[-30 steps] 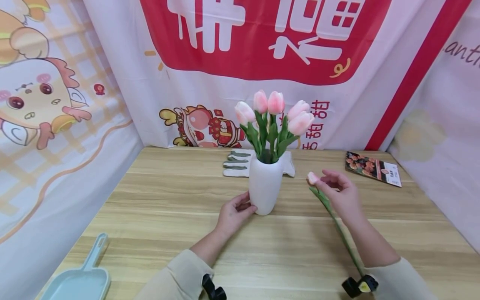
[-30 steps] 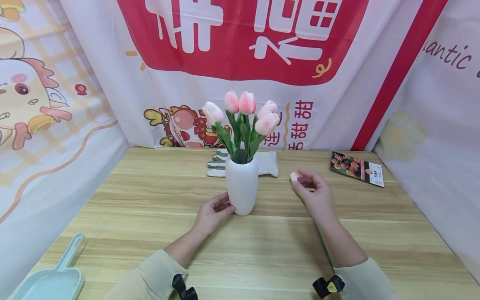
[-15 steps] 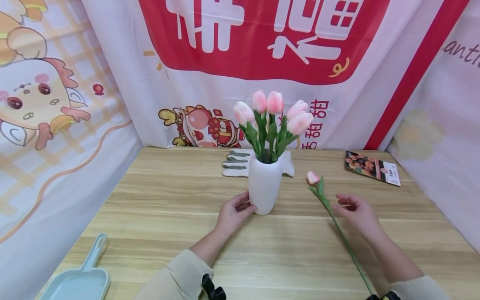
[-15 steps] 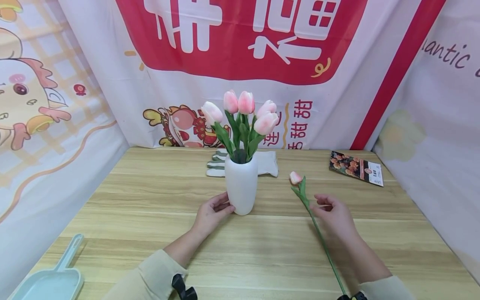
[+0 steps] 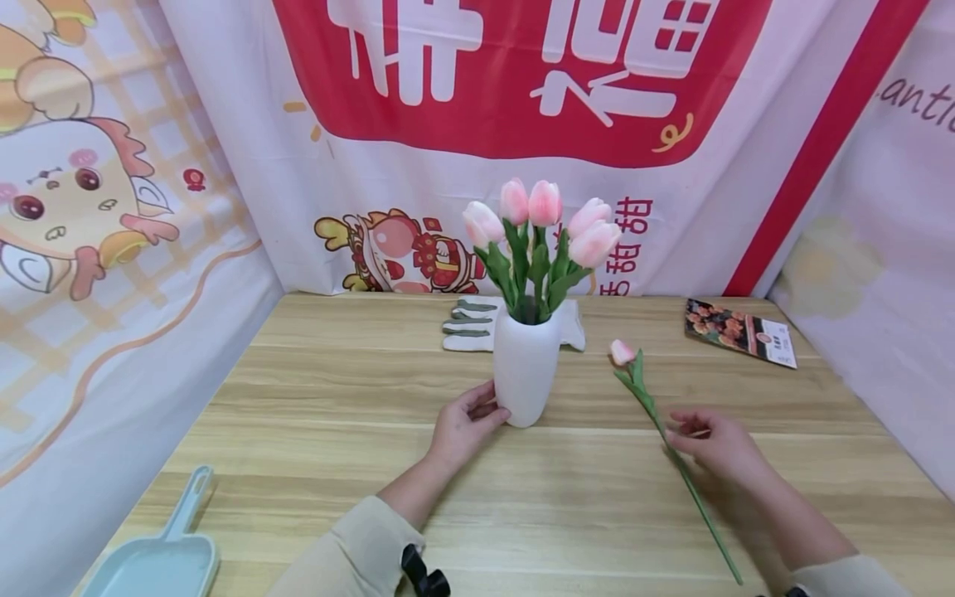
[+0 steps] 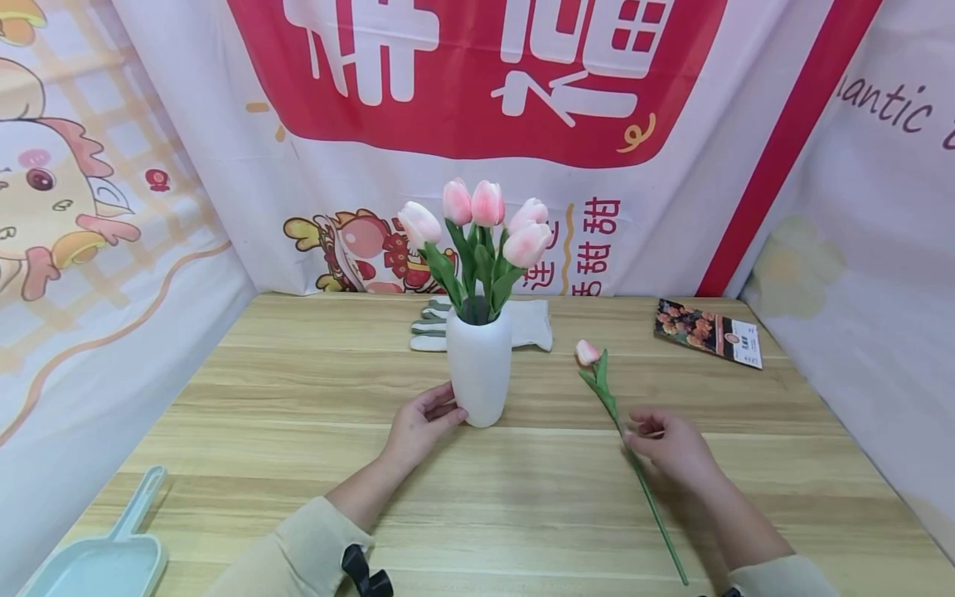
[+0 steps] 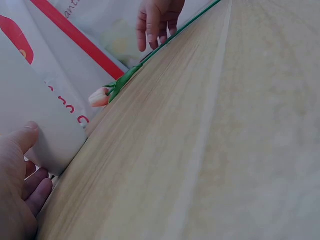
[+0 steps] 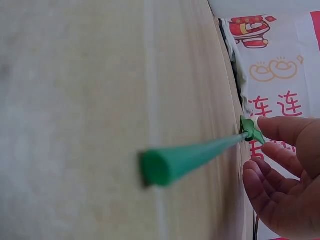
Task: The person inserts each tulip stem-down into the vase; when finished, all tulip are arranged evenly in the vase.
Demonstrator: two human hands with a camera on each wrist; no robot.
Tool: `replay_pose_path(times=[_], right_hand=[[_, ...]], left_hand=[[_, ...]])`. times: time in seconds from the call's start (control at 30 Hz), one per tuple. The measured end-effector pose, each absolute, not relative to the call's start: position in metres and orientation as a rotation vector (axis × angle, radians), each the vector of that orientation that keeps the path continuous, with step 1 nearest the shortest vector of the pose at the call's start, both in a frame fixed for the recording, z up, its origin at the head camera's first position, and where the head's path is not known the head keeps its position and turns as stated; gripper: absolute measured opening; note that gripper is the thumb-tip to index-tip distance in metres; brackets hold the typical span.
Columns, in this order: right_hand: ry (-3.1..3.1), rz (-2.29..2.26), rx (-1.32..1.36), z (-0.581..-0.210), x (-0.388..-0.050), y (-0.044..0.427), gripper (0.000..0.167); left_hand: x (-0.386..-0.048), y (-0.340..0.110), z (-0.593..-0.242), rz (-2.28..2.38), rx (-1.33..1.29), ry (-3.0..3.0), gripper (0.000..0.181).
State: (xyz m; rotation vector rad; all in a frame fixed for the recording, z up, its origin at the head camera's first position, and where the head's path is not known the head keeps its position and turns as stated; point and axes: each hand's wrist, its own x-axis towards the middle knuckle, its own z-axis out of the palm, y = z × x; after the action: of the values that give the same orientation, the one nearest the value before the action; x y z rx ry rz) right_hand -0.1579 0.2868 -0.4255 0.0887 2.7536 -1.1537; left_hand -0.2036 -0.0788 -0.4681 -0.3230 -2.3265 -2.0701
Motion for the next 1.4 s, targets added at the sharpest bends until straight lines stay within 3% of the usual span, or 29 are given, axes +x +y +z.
replay_pose_path(times=[0.47, 1.03, 1.4], right_hand=[[2.768, -1.049, 0.011, -0.432, -0.163, 0.285, 0.046], [2.784, -1.052, 0.096, -0.435, -0.165, 0.282, 0.038], [2.633, -1.276, 0.238, -0.430, -0.163, 0.278, 0.049]], left_hand=[[-0.204, -0.079, -0.465, -2.054, -0.315, -2.336, 0.049], [-0.205, -0.078, -0.467, -2.061, -0.315, -2.328, 0.048], [-0.204, -0.079, -0.467, -2.048, -0.317, -2.330, 0.048]])
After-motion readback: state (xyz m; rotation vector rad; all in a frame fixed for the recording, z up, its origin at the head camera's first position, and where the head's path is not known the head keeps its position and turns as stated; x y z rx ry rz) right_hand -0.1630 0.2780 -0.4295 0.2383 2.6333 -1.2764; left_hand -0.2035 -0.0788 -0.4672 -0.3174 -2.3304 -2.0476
